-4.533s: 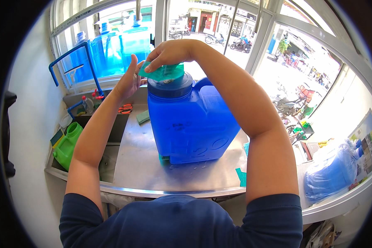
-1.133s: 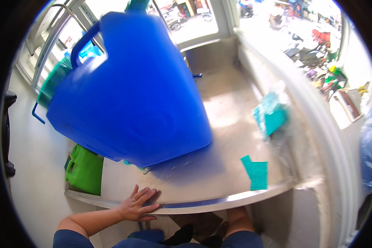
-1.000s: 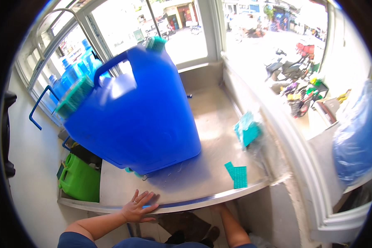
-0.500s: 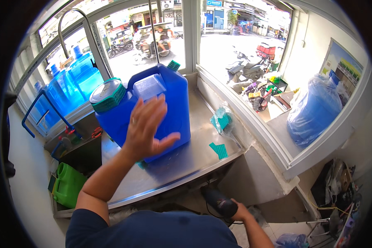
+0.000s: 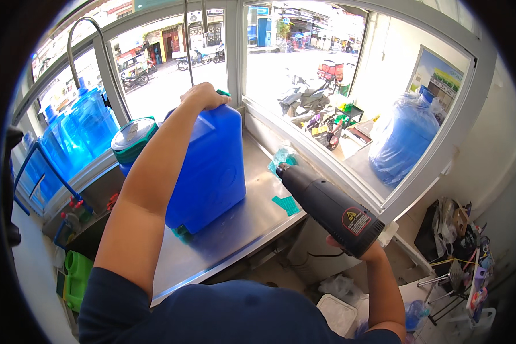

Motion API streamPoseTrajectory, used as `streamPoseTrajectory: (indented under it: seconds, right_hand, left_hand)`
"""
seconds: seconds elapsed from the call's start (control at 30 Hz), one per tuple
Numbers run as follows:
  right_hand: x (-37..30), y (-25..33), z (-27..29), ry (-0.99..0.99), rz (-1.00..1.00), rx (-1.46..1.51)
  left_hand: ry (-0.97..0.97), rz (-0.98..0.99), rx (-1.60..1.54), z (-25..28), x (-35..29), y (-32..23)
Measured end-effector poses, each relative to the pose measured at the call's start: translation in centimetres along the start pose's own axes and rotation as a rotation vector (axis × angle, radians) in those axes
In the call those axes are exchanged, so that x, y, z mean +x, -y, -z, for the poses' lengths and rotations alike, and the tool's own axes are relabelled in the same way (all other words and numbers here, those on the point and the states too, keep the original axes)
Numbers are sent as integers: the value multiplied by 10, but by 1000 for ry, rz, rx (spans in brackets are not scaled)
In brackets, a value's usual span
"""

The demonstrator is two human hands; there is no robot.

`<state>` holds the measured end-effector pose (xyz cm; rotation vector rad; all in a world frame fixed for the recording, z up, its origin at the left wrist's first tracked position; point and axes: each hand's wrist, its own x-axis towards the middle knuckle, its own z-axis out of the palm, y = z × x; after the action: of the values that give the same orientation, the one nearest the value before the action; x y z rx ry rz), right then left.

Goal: The person wipes a blue plastic container with a cloth, then applies green tape around the lid and base. They use a heat gun to warm the taped areas, then place the container into a clear plastic bag and tie it closed.

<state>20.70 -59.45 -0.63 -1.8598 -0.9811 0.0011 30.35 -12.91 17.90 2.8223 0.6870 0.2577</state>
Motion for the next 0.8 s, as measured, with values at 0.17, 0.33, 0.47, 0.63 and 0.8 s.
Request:
streamPoseTrajectory:
  seconds: [0.17, 0.33, 0.47, 0.63, 0.8]
  right_hand:
    - [87, 5, 31, 140, -27, 106]
    - [189, 23, 51, -37, -121, 282]
    - [267, 34, 65, -9, -120, 92]
    - [333, 39, 82, 76, -192, 104]
    - [360, 52, 98, 183, -140, 69]
  left_hand:
    - [-85, -51, 16, -5, 3, 8]
    - [-101, -62, -5, -6, -2, 10]
    - [-121, -44, 12, -7, -5, 9]
    - [-140, -27, 24, -7, -5, 9]
    - [-149, -10, 35, -8, -5, 9]
